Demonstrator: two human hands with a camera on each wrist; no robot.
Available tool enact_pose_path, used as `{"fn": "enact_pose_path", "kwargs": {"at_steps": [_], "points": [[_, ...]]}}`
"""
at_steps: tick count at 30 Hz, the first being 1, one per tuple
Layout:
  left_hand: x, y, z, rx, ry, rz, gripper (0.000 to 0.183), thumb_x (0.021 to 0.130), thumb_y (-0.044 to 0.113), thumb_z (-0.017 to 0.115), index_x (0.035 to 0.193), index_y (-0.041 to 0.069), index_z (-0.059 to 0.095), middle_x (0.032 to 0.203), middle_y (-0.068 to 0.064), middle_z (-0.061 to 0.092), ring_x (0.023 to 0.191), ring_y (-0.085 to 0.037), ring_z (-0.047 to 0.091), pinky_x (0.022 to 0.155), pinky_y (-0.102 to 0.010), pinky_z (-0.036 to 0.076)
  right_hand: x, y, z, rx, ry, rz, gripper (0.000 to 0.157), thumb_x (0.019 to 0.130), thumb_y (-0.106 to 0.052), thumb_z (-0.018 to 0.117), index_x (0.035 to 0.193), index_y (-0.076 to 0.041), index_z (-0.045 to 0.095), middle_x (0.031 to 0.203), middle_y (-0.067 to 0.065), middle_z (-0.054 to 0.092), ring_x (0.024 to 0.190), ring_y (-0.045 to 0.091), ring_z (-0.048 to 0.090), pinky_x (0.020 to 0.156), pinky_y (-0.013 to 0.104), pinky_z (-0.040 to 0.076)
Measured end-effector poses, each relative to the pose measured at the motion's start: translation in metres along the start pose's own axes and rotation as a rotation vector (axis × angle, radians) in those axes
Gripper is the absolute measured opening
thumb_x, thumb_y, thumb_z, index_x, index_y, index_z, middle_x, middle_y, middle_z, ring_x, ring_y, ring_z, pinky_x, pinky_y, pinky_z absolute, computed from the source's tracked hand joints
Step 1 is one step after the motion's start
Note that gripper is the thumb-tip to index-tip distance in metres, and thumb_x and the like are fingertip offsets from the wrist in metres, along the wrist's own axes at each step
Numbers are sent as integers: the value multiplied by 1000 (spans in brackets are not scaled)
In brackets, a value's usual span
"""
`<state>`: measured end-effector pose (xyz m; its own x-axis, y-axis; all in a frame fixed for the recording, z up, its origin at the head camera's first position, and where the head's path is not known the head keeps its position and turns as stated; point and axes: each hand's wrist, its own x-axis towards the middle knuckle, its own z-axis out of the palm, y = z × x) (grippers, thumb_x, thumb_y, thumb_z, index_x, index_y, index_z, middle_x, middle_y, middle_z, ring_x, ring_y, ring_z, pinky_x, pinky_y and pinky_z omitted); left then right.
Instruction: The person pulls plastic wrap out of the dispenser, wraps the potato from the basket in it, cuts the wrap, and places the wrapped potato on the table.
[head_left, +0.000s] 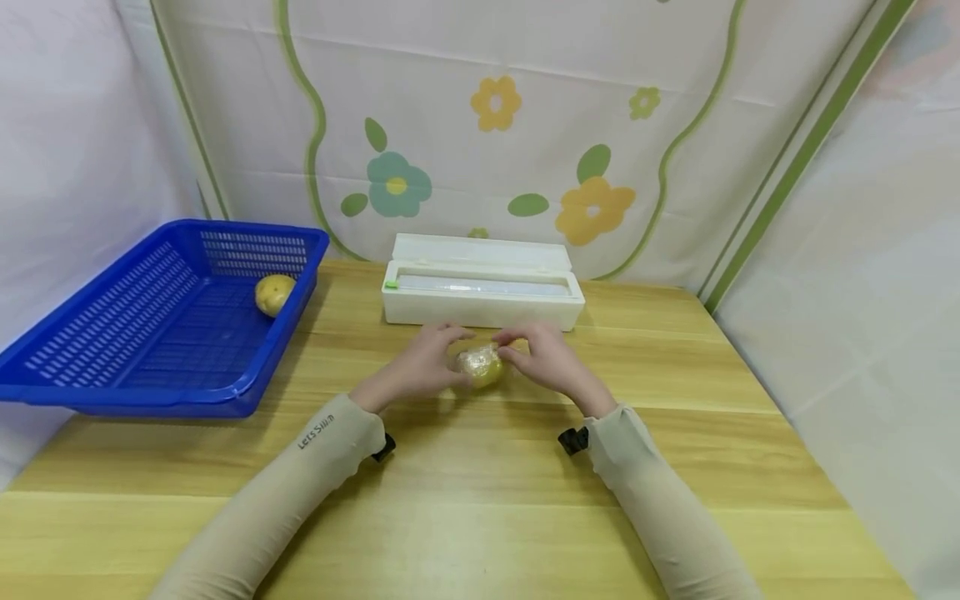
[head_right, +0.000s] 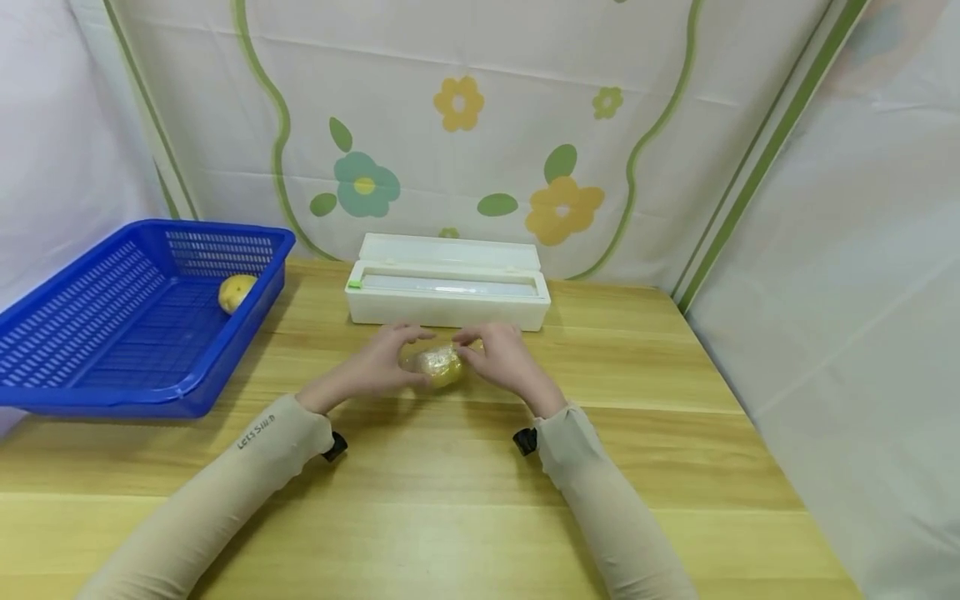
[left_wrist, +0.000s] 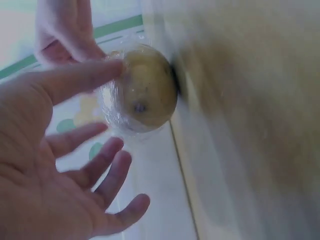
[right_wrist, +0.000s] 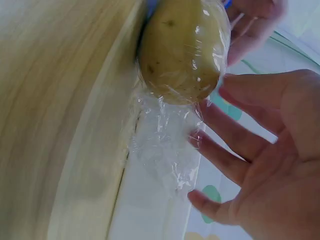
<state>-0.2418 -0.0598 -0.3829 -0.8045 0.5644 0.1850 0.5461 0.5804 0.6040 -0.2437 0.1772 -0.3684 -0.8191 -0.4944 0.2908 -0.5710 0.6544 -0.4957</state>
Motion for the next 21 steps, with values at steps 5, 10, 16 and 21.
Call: {"fn": "enact_pose_path", "kwargs": {"at_steps": [5, 10, 16, 21], "points": [[0, -1, -6, 14, 115, -31, 39, 83, 11, 80, 120, 5, 69, 114, -12, 63, 99, -27, 58, 82, -42, 49, -2, -3, -4, 19, -102, 20, 14, 92, -14, 72, 103, -7, 75, 85, 0, 71, 76, 14, 65, 70, 37, 53], [3, -3, -5, -64, 51, 16, 18, 90, 10, 74, 107, 9, 76, 102, -3, 71, 81, -15, 65, 69, -30, 54, -2, -2, -4, 36, -146, 51, 18, 85, -15, 79, 100, -9, 73, 83, -2, 68, 76, 15, 64, 69, 34, 52], [4, -4, -3, -68, 29, 60, 15, 88, 14, 76, 103, 13, 77, 104, 3, 71, 79, -10, 66, 68, -27, 54, -1, 0, -3, 63, -121, 55, 29, 81, -8, 82, 109, -7, 72, 80, 1, 66, 77, 18, 64, 69, 33, 54], [4, -7, -2, -48, 47, 82, 14, 88, 8, 74, 102, 9, 75, 107, -1, 70, 83, -13, 65, 72, -29, 54, -1, 2, -1, 46, -96, -13, 39, 80, -7, 82, 117, -5, 71, 91, 4, 66, 83, 20, 64, 70, 31, 54]]}}
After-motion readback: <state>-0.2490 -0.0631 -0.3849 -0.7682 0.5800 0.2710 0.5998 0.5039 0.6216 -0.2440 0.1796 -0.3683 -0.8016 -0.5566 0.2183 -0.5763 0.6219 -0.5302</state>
